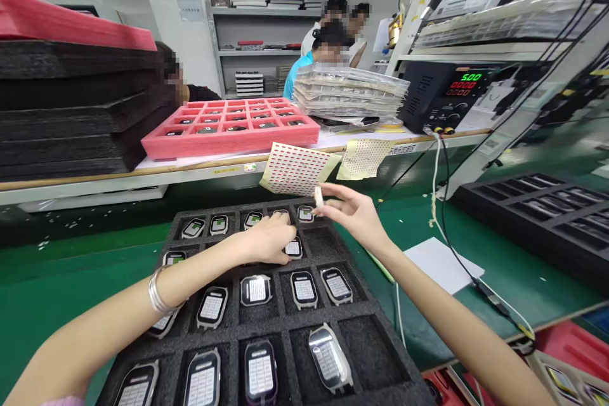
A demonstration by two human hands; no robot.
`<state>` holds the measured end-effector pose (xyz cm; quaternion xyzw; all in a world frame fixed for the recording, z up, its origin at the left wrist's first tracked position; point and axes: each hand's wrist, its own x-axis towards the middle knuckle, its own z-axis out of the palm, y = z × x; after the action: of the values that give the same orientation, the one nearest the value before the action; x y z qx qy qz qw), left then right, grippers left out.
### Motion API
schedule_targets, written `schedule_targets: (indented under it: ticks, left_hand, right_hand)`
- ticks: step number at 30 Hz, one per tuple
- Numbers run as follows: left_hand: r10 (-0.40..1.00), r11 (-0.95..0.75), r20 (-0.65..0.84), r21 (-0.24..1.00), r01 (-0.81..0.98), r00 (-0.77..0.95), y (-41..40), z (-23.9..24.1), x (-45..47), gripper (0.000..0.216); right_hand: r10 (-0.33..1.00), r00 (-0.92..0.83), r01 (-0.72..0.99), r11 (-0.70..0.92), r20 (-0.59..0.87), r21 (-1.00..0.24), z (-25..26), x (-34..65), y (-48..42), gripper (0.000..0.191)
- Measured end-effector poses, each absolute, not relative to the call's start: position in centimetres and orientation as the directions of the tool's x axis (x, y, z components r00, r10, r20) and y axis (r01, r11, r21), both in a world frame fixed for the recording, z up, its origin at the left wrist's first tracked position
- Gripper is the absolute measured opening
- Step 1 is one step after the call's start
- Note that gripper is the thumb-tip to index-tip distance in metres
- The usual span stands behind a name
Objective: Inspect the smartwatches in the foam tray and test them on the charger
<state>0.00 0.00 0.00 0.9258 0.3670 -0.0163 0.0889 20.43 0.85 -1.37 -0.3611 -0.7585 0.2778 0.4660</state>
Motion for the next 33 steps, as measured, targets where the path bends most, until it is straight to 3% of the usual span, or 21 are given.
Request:
schedule_targets:
  ticks: [4,6,10,12,14,15,19,26,30,33]
  left_hand:
    - [0.718,-0.651,-0.038,0.316,0.690,0.695,0.8,-0.8,-0.3,0.031]
    - [0.758,-0.600,0.018,0.411,0.686,0.652,0.8,-1.1,-0.7,0.034]
    - [0.815,-0.507,0.102,0.603,0.616,0.571,-0.2,-0.6,-2.1,0.037]
    - [0.822,-0.426,0.115,0.774,0.468,0.557,-1.1,0.1,-3.2,0.036]
    - [0.850,-0.226,0.115,0.961,0.159,0.514,-2.2,0.8,-4.4,0.037]
    - [0.872,-0.138,0.111,0.990,0.023,0.476,-2.7,1.1,-4.9,0.039]
    - [0.934,0.070,0.018,0.971,-0.231,0.358,-4.3,1.2,-6.1,0.036]
    - [0.923,0.206,-0.071,0.920,-0.332,0.377,-3.9,-0.3,-6.5,0.040]
    - [0.940,0.224,-0.134,0.935,-0.275,0.313,-4.0,-0.6,-6.5,0.059]
    - [0.928,0.233,-0.103,0.911,-0.342,0.357,-4.5,-0.6,-6.2,0.061]
  right_hand:
    - [0.895,-0.188,-0.072,0.398,0.404,-0.914,0.7,18.0,0.6,0.034]
    - [0.918,-0.153,-0.234,0.326,0.366,-0.916,1.9,16.8,0.2,0.034]
    - [0.892,-0.097,-0.270,0.404,0.442,-0.874,3.3,15.3,-0.7,0.042]
    - [0.882,-0.120,-0.244,0.418,0.455,-0.875,3.2,15.0,-1.2,0.043]
    - [0.879,-0.171,-0.207,0.410,0.445,-0.888,2.6,15.0,-1.6,0.043]
    - [0.881,-0.200,-0.188,0.396,0.430,-0.899,2.2,14.9,-1.7,0.043]
    - [0.887,-0.342,-0.163,0.270,0.311,-0.949,0.6,14.4,-1.9,0.047]
    - [0.869,-0.423,-0.169,0.201,0.255,-0.965,0.1,14.1,-1.7,0.054]
    - [0.895,-0.353,-0.095,0.257,0.274,-0.962,-0.1,14.3,-1.9,0.036]
    - [0.918,-0.273,-0.011,0.295,0.287,-0.955,-0.2,14.3,-2.0,0.026]
